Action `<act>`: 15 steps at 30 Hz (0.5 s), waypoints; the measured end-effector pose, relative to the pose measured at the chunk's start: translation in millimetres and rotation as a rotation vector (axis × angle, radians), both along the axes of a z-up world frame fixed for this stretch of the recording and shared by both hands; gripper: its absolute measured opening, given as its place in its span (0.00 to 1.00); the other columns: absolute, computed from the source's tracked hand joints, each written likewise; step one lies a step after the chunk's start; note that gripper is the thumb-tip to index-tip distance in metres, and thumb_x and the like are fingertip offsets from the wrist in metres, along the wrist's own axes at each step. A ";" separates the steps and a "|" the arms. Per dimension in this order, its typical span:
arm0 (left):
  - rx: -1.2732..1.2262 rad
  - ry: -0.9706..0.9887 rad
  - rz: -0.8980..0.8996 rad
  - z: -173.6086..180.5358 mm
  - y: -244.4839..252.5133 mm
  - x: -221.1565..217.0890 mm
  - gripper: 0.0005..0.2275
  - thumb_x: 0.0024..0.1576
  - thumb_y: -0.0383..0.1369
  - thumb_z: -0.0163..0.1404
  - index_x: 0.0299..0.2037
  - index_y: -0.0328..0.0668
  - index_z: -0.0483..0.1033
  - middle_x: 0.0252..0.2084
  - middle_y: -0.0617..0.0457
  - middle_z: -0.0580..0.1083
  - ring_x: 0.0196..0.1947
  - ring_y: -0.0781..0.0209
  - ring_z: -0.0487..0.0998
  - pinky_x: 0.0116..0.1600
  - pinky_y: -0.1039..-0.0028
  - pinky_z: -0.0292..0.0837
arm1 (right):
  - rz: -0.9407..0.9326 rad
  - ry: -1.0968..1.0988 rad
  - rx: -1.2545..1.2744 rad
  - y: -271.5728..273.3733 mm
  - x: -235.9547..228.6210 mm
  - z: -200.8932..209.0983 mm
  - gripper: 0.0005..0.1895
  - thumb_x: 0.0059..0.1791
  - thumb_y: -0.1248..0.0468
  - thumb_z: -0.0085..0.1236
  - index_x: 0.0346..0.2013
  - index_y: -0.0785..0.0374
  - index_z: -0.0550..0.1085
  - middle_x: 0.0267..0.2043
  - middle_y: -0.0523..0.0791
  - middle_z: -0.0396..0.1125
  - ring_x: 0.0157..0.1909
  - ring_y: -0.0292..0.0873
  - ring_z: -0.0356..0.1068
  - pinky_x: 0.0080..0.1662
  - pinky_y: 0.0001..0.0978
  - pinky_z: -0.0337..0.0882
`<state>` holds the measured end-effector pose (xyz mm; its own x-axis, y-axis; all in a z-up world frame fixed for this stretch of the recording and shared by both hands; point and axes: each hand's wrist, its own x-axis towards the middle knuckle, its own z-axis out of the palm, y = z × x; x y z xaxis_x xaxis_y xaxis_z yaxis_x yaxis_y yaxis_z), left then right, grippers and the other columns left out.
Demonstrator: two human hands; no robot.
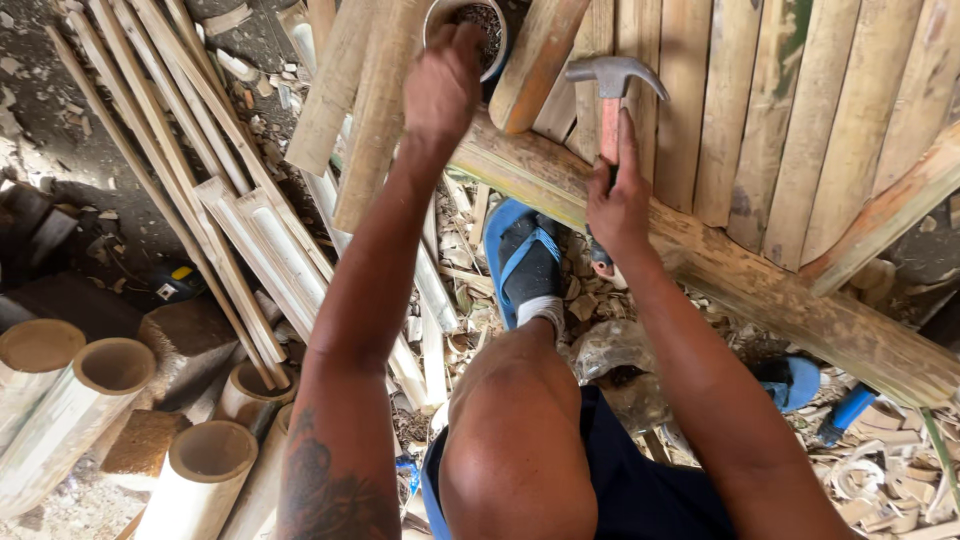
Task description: The person assembles a bamboo structure by cutting bamboo strips with a hand saw, positioning them on a frame, and securing them with nails using a hammer. The person repeatedly measures, cuts, and fastens bamboo pieces to build up the panel.
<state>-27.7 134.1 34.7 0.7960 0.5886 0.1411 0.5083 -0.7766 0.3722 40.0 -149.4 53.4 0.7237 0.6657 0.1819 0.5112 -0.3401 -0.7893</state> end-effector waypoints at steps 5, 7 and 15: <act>0.009 0.632 -0.044 -2.7 38.1 39.4 0.07 0.59 0.30 0.52 0.44 0.39 0.80 0.46 0.40 0.78 0.43 0.44 0.82 0.39 0.62 0.82 | -0.083 0.137 -0.068 -11.7 1.8 -14.8 0.38 0.58 0.74 0.44 0.80 0.56 0.45 0.36 0.51 0.69 0.30 0.42 0.68 0.38 0.32 0.70; -0.034 0.746 -0.047 -8.3 37.2 51.4 0.07 0.60 0.29 0.52 0.44 0.41 0.82 0.49 0.42 0.78 0.48 0.47 0.81 0.45 0.62 0.81 | -0.111 0.189 -0.023 -12.8 -4.8 -19.8 0.38 0.58 0.74 0.41 0.81 0.55 0.44 0.30 0.47 0.65 0.29 0.38 0.66 0.37 0.30 0.69; 0.015 0.616 -0.115 -16.4 42.7 51.0 0.11 0.51 0.28 0.56 0.45 0.42 0.81 0.47 0.43 0.79 0.47 0.47 0.81 0.44 0.60 0.79 | -0.095 0.146 0.032 -15.6 -8.6 -19.8 0.39 0.58 0.76 0.39 0.81 0.55 0.40 0.54 0.50 0.67 0.31 0.35 0.64 0.37 0.26 0.68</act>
<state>23.3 176.8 18.3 0.7918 0.4959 -0.3565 0.5391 -0.8418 0.0264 31.4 -165.0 33.6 0.8036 0.5883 0.0903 0.3571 -0.3552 -0.8639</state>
